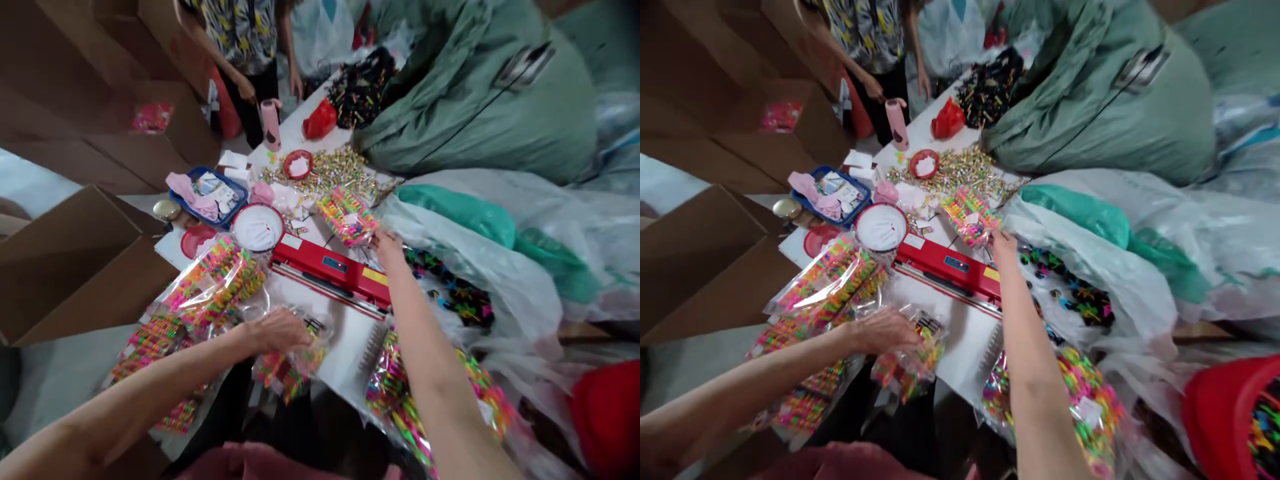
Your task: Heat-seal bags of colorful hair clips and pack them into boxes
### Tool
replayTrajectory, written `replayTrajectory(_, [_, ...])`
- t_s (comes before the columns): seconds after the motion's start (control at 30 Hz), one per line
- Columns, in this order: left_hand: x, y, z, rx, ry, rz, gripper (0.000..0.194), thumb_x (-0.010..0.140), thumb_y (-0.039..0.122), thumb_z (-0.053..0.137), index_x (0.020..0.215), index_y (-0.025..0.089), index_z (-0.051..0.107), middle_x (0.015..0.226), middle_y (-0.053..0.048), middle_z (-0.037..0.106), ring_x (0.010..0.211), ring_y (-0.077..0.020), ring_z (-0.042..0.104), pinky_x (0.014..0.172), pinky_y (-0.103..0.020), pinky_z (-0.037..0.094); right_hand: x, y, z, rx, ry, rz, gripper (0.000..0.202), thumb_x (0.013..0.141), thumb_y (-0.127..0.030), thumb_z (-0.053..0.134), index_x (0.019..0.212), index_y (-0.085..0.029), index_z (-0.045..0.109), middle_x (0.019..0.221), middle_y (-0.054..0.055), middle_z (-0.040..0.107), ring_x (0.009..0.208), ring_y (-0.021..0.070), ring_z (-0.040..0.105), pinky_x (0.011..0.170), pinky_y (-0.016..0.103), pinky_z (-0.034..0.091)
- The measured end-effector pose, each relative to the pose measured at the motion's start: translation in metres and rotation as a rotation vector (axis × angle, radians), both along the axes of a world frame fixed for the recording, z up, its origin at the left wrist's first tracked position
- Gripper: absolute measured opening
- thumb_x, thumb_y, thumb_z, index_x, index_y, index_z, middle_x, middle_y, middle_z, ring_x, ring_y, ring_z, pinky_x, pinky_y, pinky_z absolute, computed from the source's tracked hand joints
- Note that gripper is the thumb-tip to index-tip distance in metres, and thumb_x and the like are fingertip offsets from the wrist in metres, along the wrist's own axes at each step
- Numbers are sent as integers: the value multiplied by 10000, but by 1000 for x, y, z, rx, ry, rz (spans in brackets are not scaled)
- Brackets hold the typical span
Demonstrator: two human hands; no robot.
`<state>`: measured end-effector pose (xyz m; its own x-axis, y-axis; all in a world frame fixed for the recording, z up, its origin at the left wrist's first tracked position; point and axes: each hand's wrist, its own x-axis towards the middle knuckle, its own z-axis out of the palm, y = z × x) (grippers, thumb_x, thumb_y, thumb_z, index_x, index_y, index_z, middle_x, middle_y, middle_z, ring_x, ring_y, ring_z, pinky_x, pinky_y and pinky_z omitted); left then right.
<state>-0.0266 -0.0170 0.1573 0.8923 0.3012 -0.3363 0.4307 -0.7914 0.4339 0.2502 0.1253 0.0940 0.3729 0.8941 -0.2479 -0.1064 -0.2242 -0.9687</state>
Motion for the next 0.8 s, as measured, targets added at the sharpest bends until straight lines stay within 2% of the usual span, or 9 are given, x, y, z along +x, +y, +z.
replayTrajectory(0.03, [-1,4,-3,-3,-1,-9,224,898,318,490,748,211,617,717,9,640,631,-136,590,468,-226,306,-2,-25,6,-10,-50,68,110,716,-267,642,748,-170,600,679,-28,602,730,122,572,781,307,469])
replayTrajectory(0.1, [-5,8,-7,-21,-22,-22,225,907,324,472,774,208,612,740,-1,645,661,-147,597,489,-226,312,-19,-83,25,-1,-122,240,394,547,-217,796,911,-180,648,920,10,663,901,169,581,892,329,427])
replayTrajectory(0.17, [-9,6,-10,-41,-25,-31,233,907,325,470,768,198,608,741,-13,652,675,-161,605,504,-229,318,-52,-142,38,134,-285,765,614,593,-284,794,1163,-213,575,1228,57,573,1113,220,516,985,357,358])
replayTrajectory(0.2, [-12,4,-10,-42,-18,-23,234,907,326,470,773,195,611,737,-19,657,673,-167,608,510,-233,324,-71,-167,40,190,-354,925,638,594,-307,793,1180,-208,561,1248,77,560,1125,239,509,978,365,357])
replayTrajectory(0.3, [-16,1,-11,-23,35,4,206,897,334,491,856,188,630,779,-44,678,707,-196,627,541,-253,368,-109,-213,25,165,-596,1074,164,771,-217,609,931,-185,620,919,57,662,886,196,591,910,358,365])
replayTrajectory(0.37, [-16,8,-16,3,141,-4,158,865,274,541,907,162,644,848,-79,687,789,-229,639,593,-273,412,-109,-221,10,138,-743,1070,136,832,-150,484,791,-189,608,754,30,637,784,168,583,917,365,331])
replayTrajectory(0.53, [-10,48,-48,33,355,11,183,818,98,502,848,133,679,871,-133,682,884,-252,630,719,-313,460,-58,-218,-23,81,-850,877,171,857,-191,477,787,-216,632,742,26,623,775,175,566,891,361,319])
replayTrajectory(0.7, [1,61,-84,9,317,377,257,809,121,482,1026,132,619,929,-148,665,881,-264,628,729,-334,461,-42,-223,-69,-235,-842,496,143,786,-191,560,906,-225,629,761,28,586,740,192,545,655,278,372])
replayTrajectory(0.8, [6,52,-106,-46,311,560,318,792,125,495,1098,99,578,950,-176,652,901,-289,618,762,-373,447,-50,-222,-89,-384,-935,444,311,727,-117,607,1009,-246,617,837,42,584,767,195,542,629,275,356])
